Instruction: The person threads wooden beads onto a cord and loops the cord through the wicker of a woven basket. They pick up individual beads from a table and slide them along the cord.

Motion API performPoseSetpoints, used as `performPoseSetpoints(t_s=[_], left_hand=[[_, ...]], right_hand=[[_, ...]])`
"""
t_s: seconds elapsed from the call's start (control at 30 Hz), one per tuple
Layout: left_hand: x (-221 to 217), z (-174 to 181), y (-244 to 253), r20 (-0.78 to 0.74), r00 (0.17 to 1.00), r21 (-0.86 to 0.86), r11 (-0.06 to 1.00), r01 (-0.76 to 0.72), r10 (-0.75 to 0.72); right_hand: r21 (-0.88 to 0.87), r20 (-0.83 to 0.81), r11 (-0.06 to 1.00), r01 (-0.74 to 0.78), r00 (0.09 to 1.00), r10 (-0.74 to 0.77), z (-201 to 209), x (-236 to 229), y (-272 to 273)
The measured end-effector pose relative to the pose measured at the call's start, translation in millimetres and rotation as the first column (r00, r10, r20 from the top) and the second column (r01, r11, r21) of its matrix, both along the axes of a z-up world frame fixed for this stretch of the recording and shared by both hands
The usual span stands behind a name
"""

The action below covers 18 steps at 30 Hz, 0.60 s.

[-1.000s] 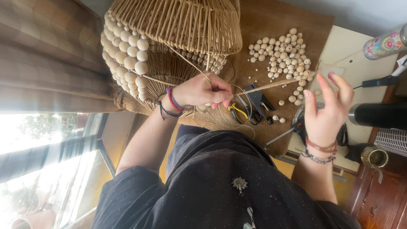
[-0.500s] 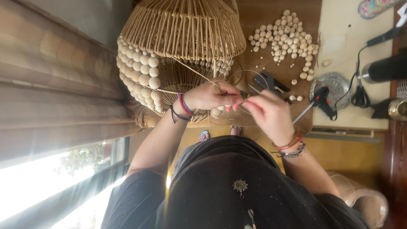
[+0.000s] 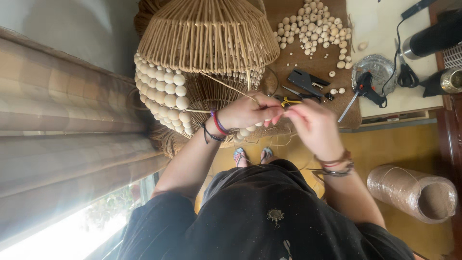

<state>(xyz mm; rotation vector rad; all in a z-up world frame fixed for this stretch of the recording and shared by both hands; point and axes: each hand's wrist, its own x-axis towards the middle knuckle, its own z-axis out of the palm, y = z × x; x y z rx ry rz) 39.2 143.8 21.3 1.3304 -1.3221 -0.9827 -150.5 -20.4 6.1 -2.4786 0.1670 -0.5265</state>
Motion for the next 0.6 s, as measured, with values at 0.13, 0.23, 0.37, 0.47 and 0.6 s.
performPoseSetpoints(t_s=[0.13,0.23,0.37,0.47,0.6], left_hand=[[-1,0,2,0.013,1.0,0.0,1.0,0.019,-0.019],[-1,2,-1,0.021,1.0,0.039,0.999,0.013,-0.014],[-1,-4,-11,0.018,0.999,0.073,0.997,0.033,-0.034],[-4,-3,-14,-0.018,0.999,0.079,0.996,0.034,-0.033],[-10,1,-18,0.018,1.0,0.077,0.997,0.009,-0.011]], right_hand=[[-0.037,-0.036,0.966,0.256,0.966,-0.257,9,-53,-67],[-0.084,-0.106,0.973,0.217,0.969,-0.225,37,-38,-29],[0.013,-0.112,0.999,0.043,0.993,-0.041,7,4,12],[-0.116,-0.164,0.987,0.11,0.978,-0.128,1,-36,-45],[-0.189,-0.132,0.968,0.166,0.972,-0.192,1,-54,-69]])
